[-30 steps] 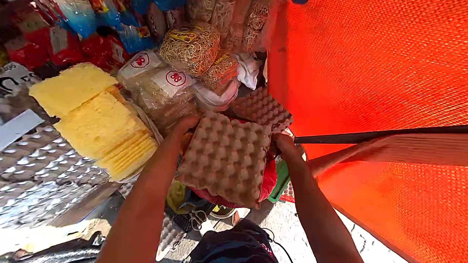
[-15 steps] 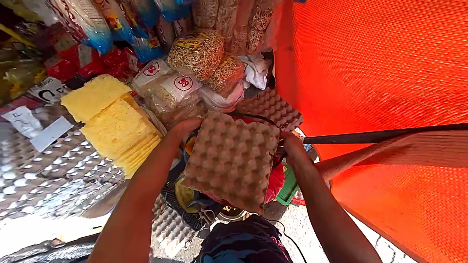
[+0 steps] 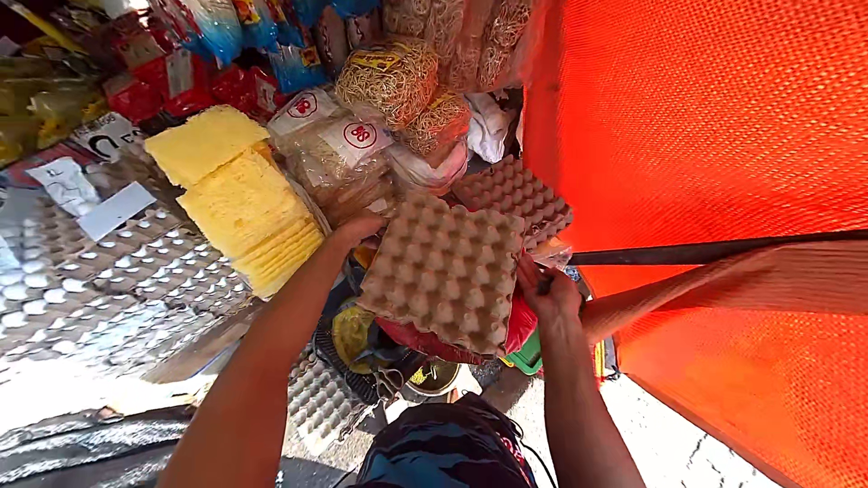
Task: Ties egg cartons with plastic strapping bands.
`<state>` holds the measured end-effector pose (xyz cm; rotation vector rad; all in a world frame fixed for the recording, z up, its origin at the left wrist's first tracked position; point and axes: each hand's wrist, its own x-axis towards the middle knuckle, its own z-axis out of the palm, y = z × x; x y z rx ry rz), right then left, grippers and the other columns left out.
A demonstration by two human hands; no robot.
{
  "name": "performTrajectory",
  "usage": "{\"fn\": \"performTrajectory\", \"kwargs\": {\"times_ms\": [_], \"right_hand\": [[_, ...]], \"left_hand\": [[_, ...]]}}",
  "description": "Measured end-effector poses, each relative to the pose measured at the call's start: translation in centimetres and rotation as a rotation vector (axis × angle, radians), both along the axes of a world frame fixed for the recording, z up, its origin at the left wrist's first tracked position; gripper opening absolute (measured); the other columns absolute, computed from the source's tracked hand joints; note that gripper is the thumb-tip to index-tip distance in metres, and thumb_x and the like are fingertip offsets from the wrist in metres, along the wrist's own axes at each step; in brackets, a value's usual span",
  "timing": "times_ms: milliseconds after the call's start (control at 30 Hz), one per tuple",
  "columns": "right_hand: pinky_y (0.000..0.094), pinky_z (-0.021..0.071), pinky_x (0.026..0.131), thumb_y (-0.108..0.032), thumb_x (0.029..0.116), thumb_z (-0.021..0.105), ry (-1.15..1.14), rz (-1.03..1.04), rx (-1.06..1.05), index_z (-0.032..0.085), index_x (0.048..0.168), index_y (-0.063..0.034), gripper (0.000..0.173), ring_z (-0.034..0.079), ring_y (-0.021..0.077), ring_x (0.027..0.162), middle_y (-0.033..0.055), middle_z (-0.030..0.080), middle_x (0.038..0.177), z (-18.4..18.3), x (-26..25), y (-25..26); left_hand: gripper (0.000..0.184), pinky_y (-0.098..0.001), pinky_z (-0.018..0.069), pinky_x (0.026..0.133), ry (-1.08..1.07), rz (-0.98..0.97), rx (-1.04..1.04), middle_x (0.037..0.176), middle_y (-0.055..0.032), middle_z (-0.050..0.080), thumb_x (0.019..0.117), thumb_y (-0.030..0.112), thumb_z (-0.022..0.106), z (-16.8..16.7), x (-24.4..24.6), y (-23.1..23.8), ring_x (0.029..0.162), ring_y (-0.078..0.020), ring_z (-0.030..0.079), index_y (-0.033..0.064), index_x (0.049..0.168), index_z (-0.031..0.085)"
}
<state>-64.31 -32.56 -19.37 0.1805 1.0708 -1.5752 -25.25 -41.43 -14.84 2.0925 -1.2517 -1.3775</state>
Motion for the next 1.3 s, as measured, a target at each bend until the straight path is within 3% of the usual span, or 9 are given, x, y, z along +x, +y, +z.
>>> {"fn": "performTrajectory", "kwargs": {"times_ms": [67,233,400,633,800,967,1133,1233,1300], "right_hand": [[0.0515,0.0623,0.079,-0.023,0.1071,0.037,0.147,0.034,-0.039,0.048,0.113,-0.0018,0.024,0.074,0.0314,0.091,0.0177,0.069,0.097,0.2,-2.9,1.2],[0.0289,0.0537,0.052,-0.032,0.1079,0.047,0.606,0.25,-0.209,0.055,0.078,-0.0203,0.033,0.049,0.0064,0.046,-0.0095,0.048,0.054,6.3,-7.3,4.6],[0.0243,0.0523,0.055,-0.019,0.103,0.057,1.196,0.669,-0.734,0.069,0.093,-0.0113,0.018,0.057,0.0047,0.057,-0.0068,0.063,0.072,11.6,-0.3,1.3],[0.0737,0.0478,0.091,-0.042,0.0995,0.058,2.128,1.201,-0.432,0.076,0.108,-0.0082,0.039,0.066,0.0463,0.109,0.0234,0.072,0.11,13.7,13.9,-6.6],[0.0626,0.0537,0.083,-0.041,0.0977,0.068,1.882,1.223,-0.62,0.075,0.104,-0.0063,0.036,0.069,0.0338,0.09,0.0167,0.072,0.096,13.7,13.8,-7.4],[0.0616,0.0514,0.081,-0.05,0.0959,0.068,1.753,1.264,-0.349,0.075,0.102,-0.0027,0.048,0.067,0.0325,0.084,0.0171,0.07,0.089,11.8,11.3,-8.4],[0.0293,0.0474,0.054,-0.029,0.1035,0.061,1.464,1.212,-0.444,0.071,0.097,-0.0039,0.028,0.051,0.0082,0.055,0.001,0.061,0.07,11.1,10.5,-9.1],[0.0524,0.0516,0.076,-0.03,0.1072,0.053,1.647,1.074,-0.478,0.071,0.102,0.001,0.036,0.063,0.027,0.08,0.0165,0.067,0.09,10.8,11.1,-11.0],[0.0704,0.0485,0.089,-0.029,0.1074,0.051,1.768,1.083,-0.441,0.07,0.106,0.0045,0.038,0.066,0.0459,0.102,0.0298,0.068,0.106,9.2,11.8,-13.4]], "left_hand": [[0.047,-0.0281,0.044,0.048,-0.218,-0.172,-0.006,0.067,-0.0028,0.056,0.1044,0.049,0.054,1.5,0.8,0.0,0.05,-0.0107,0.048,0.0044,0.096,0.067],[0.057,-0.047,0.0499,0.065,-0.343,-0.243,-0.131,0.078,-0.0132,0.06,0.092,0.053,0.072,9.6,1.9,0.9,0.065,-0.0236,0.054,-0.0014,0.108,0.068],[0.026,-0.0206,0.0391,0.045,0.39,-0.027,-0.412,0.073,-0.0028,0.059,0.1073,0.021,0.051,11.4,-4.1,3.9,0.049,-0.0063,0.046,0.0001,0.118,0.063],[0.034,-0.0438,0.0547,0.077,0.443,0.165,-0.398,0.109,-0.0168,0.067,0.0997,0.019,0.063,4.2,-16.0,9.5,0.087,-0.0238,0.064,0.0029,0.129,0.062],[0.034,-0.0179,0.0302,0.036,1.211,0.657,-0.239,0.062,0.0019,0.048,0.1116,0.036,0.04,3.6,-17.8,9.3,0.041,-0.0043,0.037,0.0111,0.093,0.054],[0.045,-0.0164,0.0275,0.03,1.964,0.584,-0.062,0.049,0.0066,0.036,0.1105,0.039,0.023,2.5,-19.0,9.2,0.032,-0.0029,0.031,0.0181,0.077,0.045],[0.044,-0.0176,0.0241,0.031,1.499,0.352,-0.047,0.049,0.005,0.034,0.111,0.035,0.026,3.0,-16.7,7.6,0.033,-0.0044,0.027,0.0124,0.083,0.051],[0.026,-0.0242,0.0391,0.048,0.492,0.095,-0.317,0.07,-0.0033,0.052,0.1106,0.02,0.042,5.5,-14.6,7.7,0.054,-0.0103,0.047,0.0064,0.115,0.063],[0.032,-0.0512,0.0578,0.079,-0.121,-0.219,-0.356,0.105,-0.0148,0.07,0.1052,0.019,0.052,7.0,-14.2,8.8,0.095,-0.0289,0.07,0.0091,0.135,0.059]]}}
